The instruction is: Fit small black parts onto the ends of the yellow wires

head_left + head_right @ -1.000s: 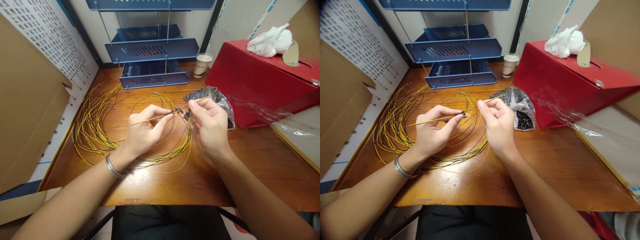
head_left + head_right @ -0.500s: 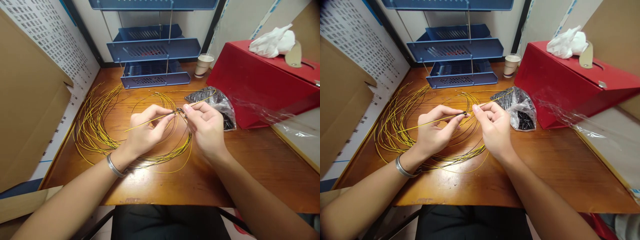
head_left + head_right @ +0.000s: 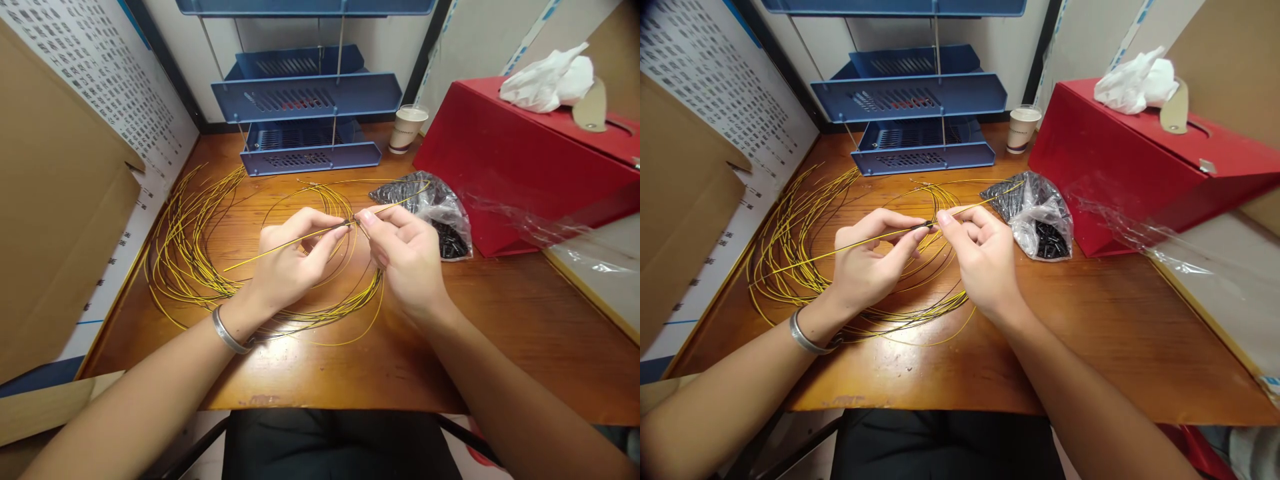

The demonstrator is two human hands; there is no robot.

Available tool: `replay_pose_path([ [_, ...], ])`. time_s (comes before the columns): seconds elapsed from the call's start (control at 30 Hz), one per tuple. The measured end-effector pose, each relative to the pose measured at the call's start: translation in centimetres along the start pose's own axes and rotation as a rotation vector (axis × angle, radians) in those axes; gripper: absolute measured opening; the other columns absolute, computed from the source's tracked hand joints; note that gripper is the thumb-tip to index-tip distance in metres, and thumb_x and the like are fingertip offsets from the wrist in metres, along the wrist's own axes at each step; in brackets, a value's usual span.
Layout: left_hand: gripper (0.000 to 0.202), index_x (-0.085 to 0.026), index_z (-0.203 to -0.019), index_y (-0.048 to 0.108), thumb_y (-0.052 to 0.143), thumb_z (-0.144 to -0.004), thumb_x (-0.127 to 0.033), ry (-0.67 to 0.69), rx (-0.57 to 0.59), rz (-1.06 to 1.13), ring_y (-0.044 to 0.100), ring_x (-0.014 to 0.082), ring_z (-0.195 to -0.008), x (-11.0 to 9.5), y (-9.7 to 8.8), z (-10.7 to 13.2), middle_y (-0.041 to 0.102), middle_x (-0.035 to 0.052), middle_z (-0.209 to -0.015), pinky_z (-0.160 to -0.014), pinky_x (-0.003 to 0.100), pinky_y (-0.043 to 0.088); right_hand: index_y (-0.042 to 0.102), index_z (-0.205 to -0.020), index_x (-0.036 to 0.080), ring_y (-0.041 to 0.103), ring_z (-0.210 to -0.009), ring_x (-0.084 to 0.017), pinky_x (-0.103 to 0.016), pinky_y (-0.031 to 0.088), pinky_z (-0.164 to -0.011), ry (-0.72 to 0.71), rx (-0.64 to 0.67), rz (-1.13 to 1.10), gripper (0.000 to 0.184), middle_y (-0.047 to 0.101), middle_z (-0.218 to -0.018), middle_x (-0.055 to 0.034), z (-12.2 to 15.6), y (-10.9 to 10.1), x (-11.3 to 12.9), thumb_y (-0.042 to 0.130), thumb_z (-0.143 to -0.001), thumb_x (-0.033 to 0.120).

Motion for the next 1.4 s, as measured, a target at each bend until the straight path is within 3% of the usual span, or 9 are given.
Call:
replay_pose_path([
  [0.4,0.007,-0.017,-0.091,0.072,0.071,-0.088,-0.023,-0.012,-0.002,-0.003,0.07,0.0093,-0.064,-0.03,-0.02,-0.12,0.076,0.0008,-0.083,-0.058,0.016,0.055,0.063,-0.078,0.017,0.027,-0.044,-0.005,-0.022,0.018,-0.042,-0.001,-0.023,0.027,0.02,0.038,-0.05,0.0077,-0.09,-0.33,0.12,0.073,-0.08,0.033],
  [1.13,0.01,-0.017,-0.095,0.072,0.072,-0.087,-0.023,0.0,0.009,-0.033,0.069,0.0073,-0.063,0.02,-0.03,0.13,0.077,0.0001,-0.083,-0.058,0.014,0.052,0.063,-0.078,0.015,0.029,-0.043,-0.004,-0.02,0.019,-0.041,-0.03,0.0,0.151,0.019,0.042,-0.048,0.0066,0.18,0.19,0.14,0.071,-0.083,0.032],
  [1.4,0.009,-0.017,-0.094,0.072,0.072,-0.087,-0.023,-0.019,0.006,-0.047,0.07,0.0071,-0.064,0.01,-0.17,0.08,0.077,-0.0004,-0.084,-0.062,0.014,0.053,0.065,-0.077,0.017,0.028,-0.044,-0.005,-0.022,0.017,-0.042,-0.024,-0.038,0.077,0.017,0.043,-0.05,0.0059,-0.06,-0.52,0.31,0.073,-0.081,0.031],
])
Point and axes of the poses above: each hand's wrist, its own z-axis away from the middle knuckle, its own y-axis out of the palm, x = y × z, the point moved 5 cm from there along -z, towards the middle knuckle
